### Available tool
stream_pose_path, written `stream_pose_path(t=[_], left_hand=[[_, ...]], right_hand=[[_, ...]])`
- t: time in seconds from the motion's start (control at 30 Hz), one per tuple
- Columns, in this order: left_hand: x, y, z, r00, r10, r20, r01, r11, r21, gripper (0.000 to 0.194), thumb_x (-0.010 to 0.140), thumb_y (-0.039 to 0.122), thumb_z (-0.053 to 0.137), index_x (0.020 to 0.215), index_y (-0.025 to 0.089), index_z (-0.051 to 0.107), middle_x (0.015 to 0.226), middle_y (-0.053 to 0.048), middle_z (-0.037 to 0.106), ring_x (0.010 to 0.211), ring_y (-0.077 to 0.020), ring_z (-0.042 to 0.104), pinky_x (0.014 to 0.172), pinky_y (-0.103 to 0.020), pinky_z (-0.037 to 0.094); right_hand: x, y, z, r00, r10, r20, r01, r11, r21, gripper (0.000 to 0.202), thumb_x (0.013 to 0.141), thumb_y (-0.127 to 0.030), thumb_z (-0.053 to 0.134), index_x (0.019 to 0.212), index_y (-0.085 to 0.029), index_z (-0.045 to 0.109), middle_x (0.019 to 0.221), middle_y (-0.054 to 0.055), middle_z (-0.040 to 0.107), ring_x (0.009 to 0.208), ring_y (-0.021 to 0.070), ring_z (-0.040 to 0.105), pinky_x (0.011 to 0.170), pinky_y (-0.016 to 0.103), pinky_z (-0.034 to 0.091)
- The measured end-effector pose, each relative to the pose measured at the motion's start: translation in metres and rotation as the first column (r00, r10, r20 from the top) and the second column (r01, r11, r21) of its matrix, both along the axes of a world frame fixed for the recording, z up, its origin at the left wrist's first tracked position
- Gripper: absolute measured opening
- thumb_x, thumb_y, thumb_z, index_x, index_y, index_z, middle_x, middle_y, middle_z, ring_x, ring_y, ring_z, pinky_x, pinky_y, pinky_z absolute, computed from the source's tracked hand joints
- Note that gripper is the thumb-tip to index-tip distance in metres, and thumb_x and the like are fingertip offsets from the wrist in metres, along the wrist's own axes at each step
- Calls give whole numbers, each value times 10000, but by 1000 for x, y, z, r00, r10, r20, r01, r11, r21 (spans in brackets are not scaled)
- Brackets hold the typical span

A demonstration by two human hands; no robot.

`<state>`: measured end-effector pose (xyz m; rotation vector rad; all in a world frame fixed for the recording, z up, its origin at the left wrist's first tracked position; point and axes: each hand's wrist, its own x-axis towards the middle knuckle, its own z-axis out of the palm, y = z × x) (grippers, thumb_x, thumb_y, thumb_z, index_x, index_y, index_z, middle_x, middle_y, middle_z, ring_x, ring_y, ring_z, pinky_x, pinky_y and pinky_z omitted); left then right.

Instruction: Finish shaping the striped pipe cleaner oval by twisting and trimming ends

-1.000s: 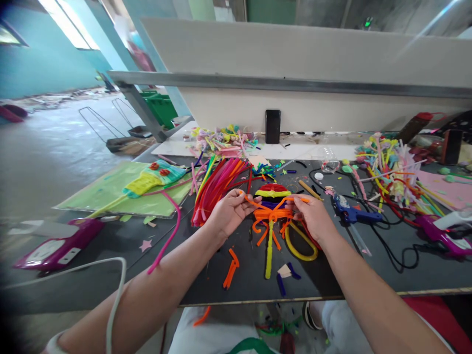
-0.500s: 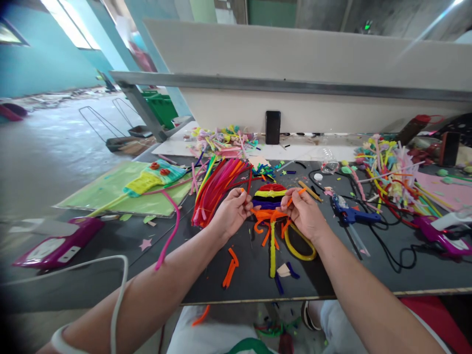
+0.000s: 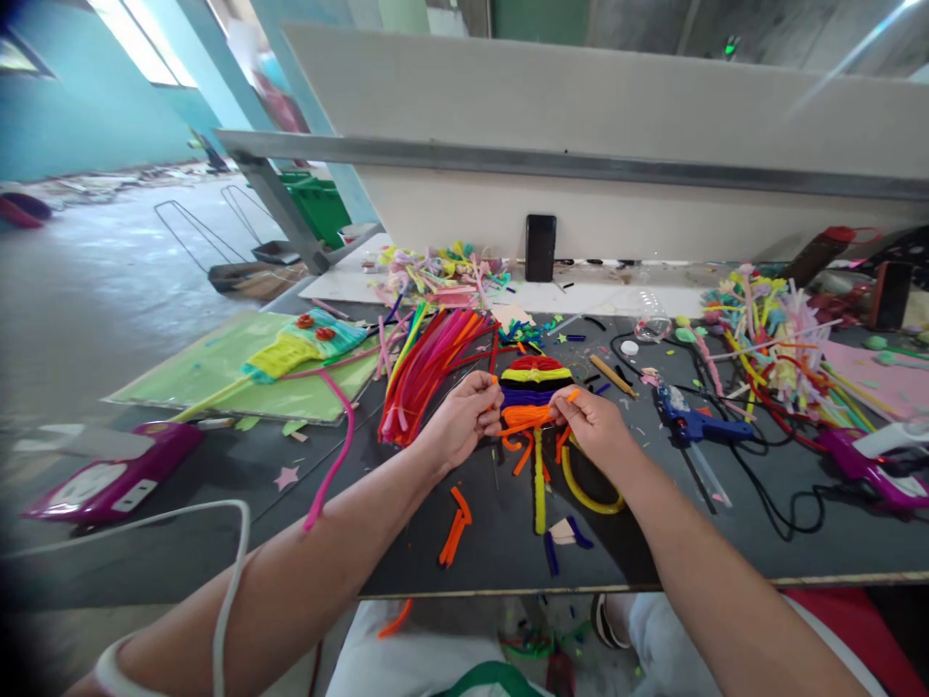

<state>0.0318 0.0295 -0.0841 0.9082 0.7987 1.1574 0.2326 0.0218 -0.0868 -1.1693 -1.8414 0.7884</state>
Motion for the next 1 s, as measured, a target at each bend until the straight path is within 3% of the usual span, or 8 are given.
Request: stream_pose_path(t=[0.1, 0.23, 0.5, 0.63, 0.73, 0.83, 0.93, 1.0], left_hand=[[0, 0, -2, 995, -19, -95, 22, 999, 24, 204, 749, 288, 617, 751, 193, 437, 568, 84, 375, 387, -19, 284, 390, -158, 308], [-6, 4, -9, 959, 13, -283, 20, 993, 115, 184, 730, 297, 633, 788, 175, 508, 598, 59, 463, 413, -41, 439, 430, -173, 366], [-10, 7, -8, 812, 134, -568, 47, 955, 292, 123, 753, 302, 578, 773, 183, 606, 613, 35, 527, 448, -69, 432, 433, -181, 329], [-8, 7, -3, 786, 222, -576, 3, 932, 363, 96, 683, 220, 641, 765, 179, 611, 688, 12, 584, 547, -90, 496, 500, -182, 376], [-8, 9, -5, 837, 221, -500, -99, 961, 259, 229, 701, 216, 627, 918, 181, 564, 735, 15, 580, 474, -80, 526, 481, -199, 404], [-8, 12, -6, 911, 171, -374, -153, 985, 79, 244, 732, 201, 599, 953, 173, 499, 650, 41, 537, 440, -91, 550, 486, -220, 449], [-9, 14, -3, 953, 142, -268, -162, 985, -53, 240, 733, 151, 587, 937, 166, 461, 616, 51, 516, 434, -90, 549, 515, -262, 505], [-11, 15, 0, 964, 156, -216, -179, 979, -93, 246, 726, 123, 581, 928, 164, 446, 631, 45, 520, 438, -88, 550, 534, -294, 532]], right_hand=[[0, 1, -3, 998, -35, 49, 35, 999, 11, 259, 879, -384, 442, 864, -197, 620, 816, 37, 650, 729, 162, 621, 717, 296, 483], [2, -4, -1, 996, -89, 0, 89, 995, -51, 244, 841, -360, 510, 985, -207, 634, 965, 53, 672, 889, 188, 627, 807, 323, 476], [17, -1, -5, 967, -177, -185, 141, 970, -196, 264, 811, -398, 541, 886, -187, 681, 827, 37, 680, 748, 159, 639, 779, 323, 505], [21, 6, -8, 948, -258, -188, 220, 955, -201, 264, 801, -405, 542, 880, -198, 686, 846, 38, 688, 785, 170, 650, 805, 336, 504], [20, 6, -3, 964, -225, -142, 205, 969, -137, 333, 792, -386, 554, 1067, -216, 632, 1037, 62, 663, 964, 189, 622, 850, 340, 483], [23, 0, 4, 936, -346, 67, 348, 937, -25, 577, 670, -417, 677, 1186, -198, 541, 1089, 99, 624, 962, 221, 605, 766, 340, 492], [26, -13, 12, 787, -493, 370, 504, 861, 76, 434, 633, -515, 677, 911, -183, 642, 822, 78, 662, 728, 217, 608, 616, 316, 452], [22, -24, 14, 794, -369, 483, 445, 894, -48, 334, 721, -528, 584, 679, -202, 643, 604, 39, 631, 552, 174, 569, 509, 273, 393]])
